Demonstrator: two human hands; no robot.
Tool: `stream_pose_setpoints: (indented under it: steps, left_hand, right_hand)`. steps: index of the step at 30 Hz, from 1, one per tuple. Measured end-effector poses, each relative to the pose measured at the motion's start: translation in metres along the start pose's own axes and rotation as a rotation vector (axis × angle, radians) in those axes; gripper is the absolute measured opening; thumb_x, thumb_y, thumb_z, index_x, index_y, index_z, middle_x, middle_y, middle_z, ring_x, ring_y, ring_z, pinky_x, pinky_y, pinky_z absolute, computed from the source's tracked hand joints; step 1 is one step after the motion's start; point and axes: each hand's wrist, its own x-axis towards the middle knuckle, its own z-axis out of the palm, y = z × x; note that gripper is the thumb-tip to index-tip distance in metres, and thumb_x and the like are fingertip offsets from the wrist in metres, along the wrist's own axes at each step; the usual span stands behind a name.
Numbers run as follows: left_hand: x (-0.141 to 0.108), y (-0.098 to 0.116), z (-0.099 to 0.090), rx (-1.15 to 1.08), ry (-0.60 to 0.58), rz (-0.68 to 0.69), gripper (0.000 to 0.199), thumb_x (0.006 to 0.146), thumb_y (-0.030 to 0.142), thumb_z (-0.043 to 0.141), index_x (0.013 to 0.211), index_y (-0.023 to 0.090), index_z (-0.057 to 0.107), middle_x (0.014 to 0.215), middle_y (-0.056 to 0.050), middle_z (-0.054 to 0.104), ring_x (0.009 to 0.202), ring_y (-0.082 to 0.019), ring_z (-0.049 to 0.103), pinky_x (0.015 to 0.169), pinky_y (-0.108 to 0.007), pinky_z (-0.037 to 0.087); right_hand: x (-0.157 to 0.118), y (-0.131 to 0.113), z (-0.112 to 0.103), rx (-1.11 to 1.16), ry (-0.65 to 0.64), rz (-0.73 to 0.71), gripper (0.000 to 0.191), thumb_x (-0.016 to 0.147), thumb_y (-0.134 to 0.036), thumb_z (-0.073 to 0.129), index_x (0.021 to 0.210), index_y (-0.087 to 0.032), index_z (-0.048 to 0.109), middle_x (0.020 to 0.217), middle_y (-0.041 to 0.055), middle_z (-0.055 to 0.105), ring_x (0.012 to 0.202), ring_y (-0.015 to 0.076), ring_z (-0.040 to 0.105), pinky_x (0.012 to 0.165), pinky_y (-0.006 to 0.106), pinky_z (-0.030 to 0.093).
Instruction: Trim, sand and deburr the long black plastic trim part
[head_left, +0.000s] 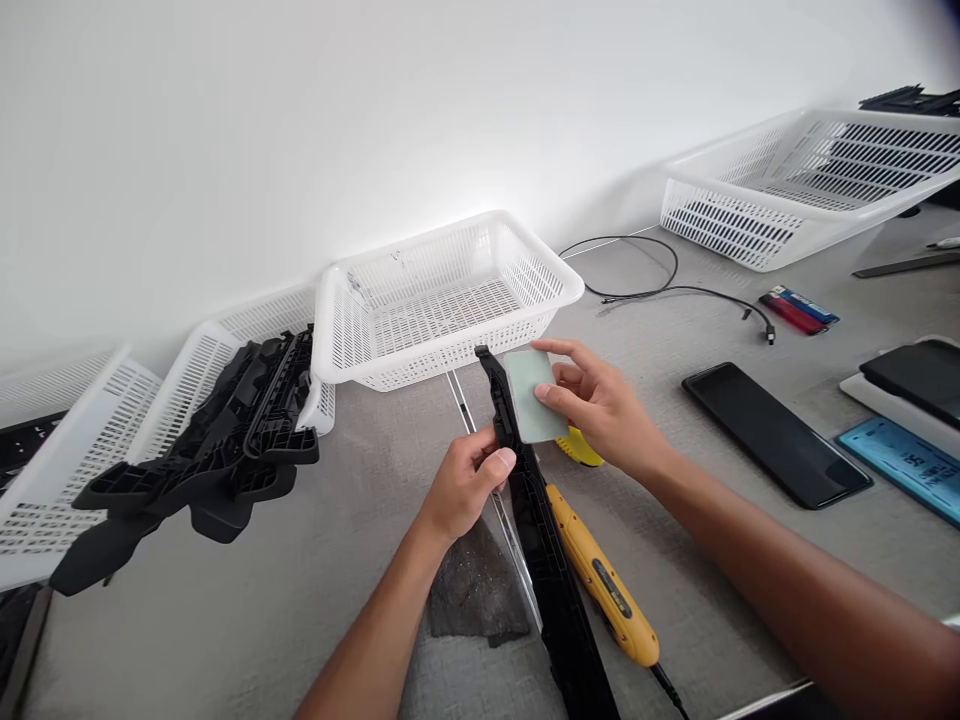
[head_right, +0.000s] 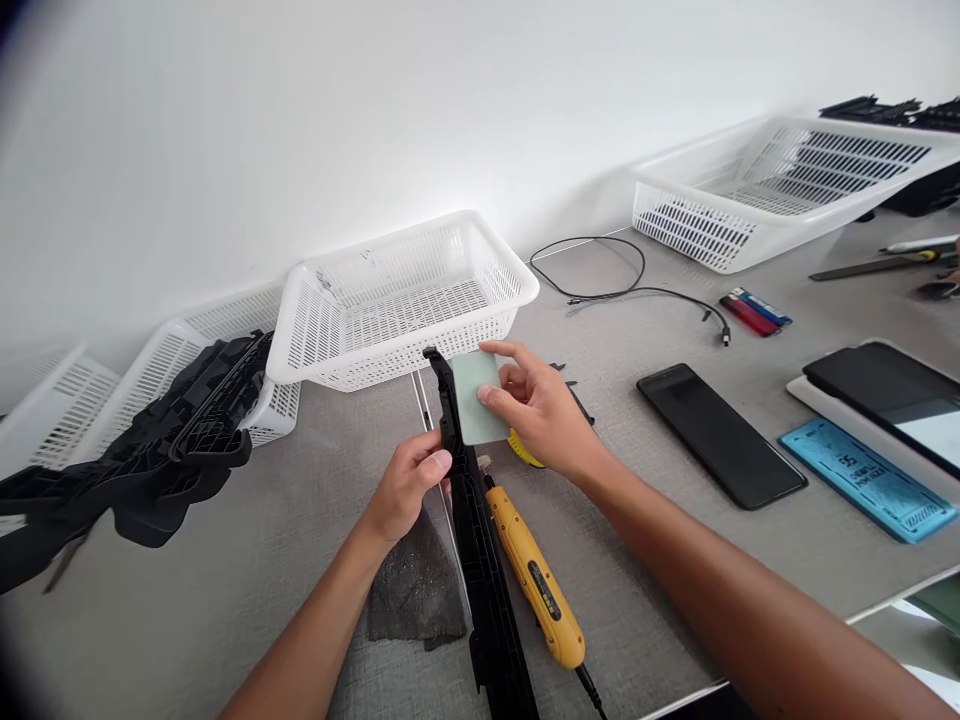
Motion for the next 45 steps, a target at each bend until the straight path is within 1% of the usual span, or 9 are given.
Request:
stream_pose_setpoints:
  steps: [5, 9, 13, 18, 25, 33, 38, 41, 45]
  left_hand:
    - [0.001, -0.003, -0.001, -0.14, 0.099, -0.031, 0.04, 0.099, 0.057, 0.059, 0.083, 0.019, 0.059, 0.071, 0.003, 0.052, 0.06, -0.014, 0.049, 0.058, -0.027, 0.044]
    - [0.001, -0.003, -0.002, -0.144, 0.094, -0.054, 0.041, 0.099, 0.057, 0.059, 0.082, 0.02, 0.06, 0.07, 0.003, 0.054, 0.059, -0.013, 0.051, 0.059, -0.027, 0.046]
    - [0.0, -0.001, -0.001, -0.134, 0.069, -0.043, 0.041, 0.1, 0.057, 0.059, 0.083, 0.019, 0.061, 0.071, 0.003, 0.053, 0.06, -0.013, 0.051, 0.058, -0.027, 0.046]
    - [0.0, 0.002, 0.0, -0.132, 0.074, -0.036, 0.04, 0.101, 0.054, 0.058, 0.082, 0.019, 0.059, 0.071, 0.003, 0.053, 0.061, -0.014, 0.05, 0.059, -0.027, 0.045]
    - [0.0, 0.004, 0.001, -0.082, 0.054, -0.014, 0.044, 0.1, 0.057, 0.059, 0.078, 0.019, 0.057, 0.071, 0.002, 0.051, 0.062, -0.014, 0.051, 0.06, -0.028, 0.045]
    - [0.0, 0.002, 0.0, -0.048, 0.042, -0.032, 0.045, 0.099, 0.061, 0.059, 0.081, 0.019, 0.058, 0.071, 0.002, 0.051, 0.063, -0.015, 0.052, 0.061, -0.029, 0.045]
    - [0.001, 0.004, 0.001, -0.044, 0.046, -0.033, 0.045, 0.098, 0.061, 0.059, 0.082, 0.019, 0.059, 0.071, 0.002, 0.051, 0.062, -0.015, 0.051, 0.061, -0.029, 0.046]
    - [0.001, 0.004, 0.001, -0.058, 0.05, -0.027, 0.043, 0.099, 0.057, 0.058, 0.077, 0.019, 0.058, 0.07, 0.002, 0.053, 0.062, -0.015, 0.052, 0.061, -0.028, 0.047]
    - [0.001, 0.001, 0.0, -0.13, 0.091, -0.025, 0.035, 0.097, 0.047, 0.058, 0.074, 0.02, 0.056, 0.069, 0.002, 0.053, 0.06, -0.014, 0.051, 0.058, -0.027, 0.045]
  right_hand:
    - [-0.003, -0.003, 0.0, 0.08, -0.253, 0.101, 0.044, 0.091, -0.035, 0.072, 0.131, -0.025, 0.059, 0.084, -0.0013, 0.066, 0.064, 0.0155, 0.058, 0.056, 0.027, 0.047]
    - [-0.004, -0.005, 0.001, 0.103, -0.145, 0.095, 0.048, 0.093, -0.039, 0.073, 0.135, -0.026, 0.055, 0.09, 0.0008, 0.071, 0.064, 0.0159, 0.061, 0.056, 0.028, 0.048]
    - [-0.003, -0.007, -0.001, 0.041, -0.26, 0.097, 0.042, 0.091, -0.033, 0.071, 0.131, -0.025, 0.061, 0.083, -0.0013, 0.068, 0.062, 0.0145, 0.056, 0.054, 0.027, 0.043]
    - [-0.002, -0.006, -0.004, -0.091, -0.167, -0.011, 0.048, 0.093, -0.027, 0.062, 0.141, -0.025, 0.069, 0.077, -0.0025, 0.063, 0.061, 0.0139, 0.051, 0.055, 0.027, 0.04]
    - [-0.002, -0.004, -0.004, -0.227, -0.104, -0.077, 0.055, 0.093, -0.026, 0.057, 0.146, -0.028, 0.072, 0.128, 0.0038, 0.08, 0.104, 0.026, 0.072, 0.081, 0.035, 0.057]
    - [-0.002, -0.007, -0.003, -0.198, -0.104, -0.037, 0.053, 0.089, -0.024, 0.06, 0.139, -0.029, 0.078, 0.119, 0.0038, 0.082, 0.096, 0.0283, 0.071, 0.071, 0.036, 0.054]
    - [-0.001, -0.008, -0.004, -0.191, -0.194, -0.016, 0.047, 0.088, -0.026, 0.059, 0.129, -0.027, 0.082, 0.099, 0.0023, 0.078, 0.076, 0.0197, 0.062, 0.065, 0.031, 0.047]
    - [0.002, -0.006, -0.006, -0.235, -0.016, -0.021, 0.047, 0.092, -0.031, 0.06, 0.136, -0.023, 0.075, 0.081, 0.0003, 0.064, 0.068, 0.0177, 0.053, 0.063, 0.032, 0.041]
    - [0.006, 0.0, -0.009, -0.234, 0.234, -0.025, 0.046, 0.092, -0.036, 0.065, 0.135, -0.018, 0.068, 0.081, -0.0017, 0.054, 0.071, 0.0176, 0.052, 0.065, 0.032, 0.041]
